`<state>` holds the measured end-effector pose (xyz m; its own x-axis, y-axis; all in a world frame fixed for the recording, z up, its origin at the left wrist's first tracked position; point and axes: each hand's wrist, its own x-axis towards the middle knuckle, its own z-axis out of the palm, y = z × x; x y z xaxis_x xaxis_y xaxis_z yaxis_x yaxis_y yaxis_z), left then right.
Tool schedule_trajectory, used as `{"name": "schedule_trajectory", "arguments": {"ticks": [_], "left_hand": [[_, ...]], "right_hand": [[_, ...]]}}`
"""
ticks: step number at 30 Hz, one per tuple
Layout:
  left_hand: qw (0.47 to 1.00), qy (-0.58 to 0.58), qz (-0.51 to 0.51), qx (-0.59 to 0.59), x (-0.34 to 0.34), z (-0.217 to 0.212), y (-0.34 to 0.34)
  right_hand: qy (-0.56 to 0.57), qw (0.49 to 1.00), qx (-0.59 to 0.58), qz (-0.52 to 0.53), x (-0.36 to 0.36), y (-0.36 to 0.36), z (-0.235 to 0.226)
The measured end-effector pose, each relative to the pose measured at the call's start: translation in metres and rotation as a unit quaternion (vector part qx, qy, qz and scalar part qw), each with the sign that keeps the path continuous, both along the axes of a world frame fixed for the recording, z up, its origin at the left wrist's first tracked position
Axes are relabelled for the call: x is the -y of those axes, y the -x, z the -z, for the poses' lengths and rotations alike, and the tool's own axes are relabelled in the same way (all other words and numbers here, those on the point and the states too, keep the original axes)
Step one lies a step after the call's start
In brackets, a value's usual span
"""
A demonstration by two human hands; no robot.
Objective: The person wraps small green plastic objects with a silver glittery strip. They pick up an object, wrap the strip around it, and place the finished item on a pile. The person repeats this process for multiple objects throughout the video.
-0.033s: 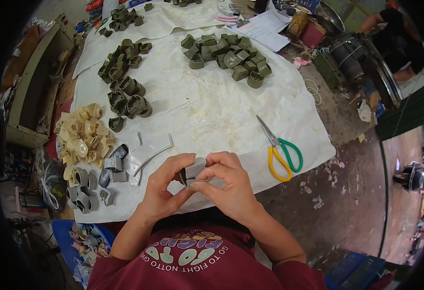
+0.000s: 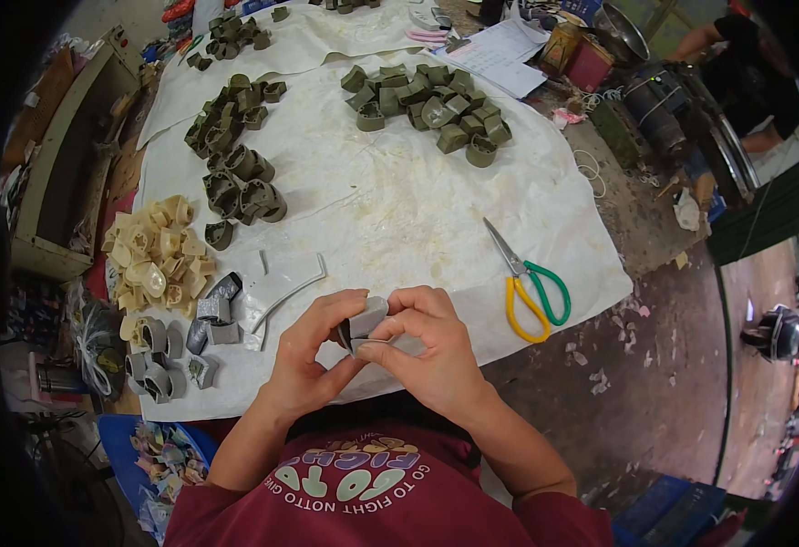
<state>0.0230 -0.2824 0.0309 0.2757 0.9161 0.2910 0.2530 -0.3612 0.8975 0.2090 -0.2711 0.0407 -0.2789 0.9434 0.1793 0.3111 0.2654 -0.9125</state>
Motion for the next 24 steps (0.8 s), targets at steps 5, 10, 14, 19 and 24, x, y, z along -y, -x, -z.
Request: {"name": "schedule_trajectory", "arguments": {"ticks": [5,10,14,19,24], "left_hand": [[0.997,0.019,-0.001,0.078,0.001,0.012,0.001],[0.946,0.128,0.022,0.296,0.004,0.015,-0.001],[0.94,0.118,0.004,0.32,-0.001,0.023,0.0],[0.909,0.196,0.049,0.366,0.004,0.019,0.007],[0.858,0.251,0.075,0.441,0.004,0.019,0.01]], "right_hand": [[-0.022,0.998,0.053,0.029,-0.005,0.007,-0.01],[-0.01,1.0,0.001,0.02,-0.007,0.002,0.003],[-0.047,0.998,0.024,0.019,-0.008,0.002,0.005],[0.082,0.99,-0.068,-0.09,-0.02,-0.003,-0.011],[0.07,0.959,-0.23,-0.152,-0.026,0.002,0.029]]}}
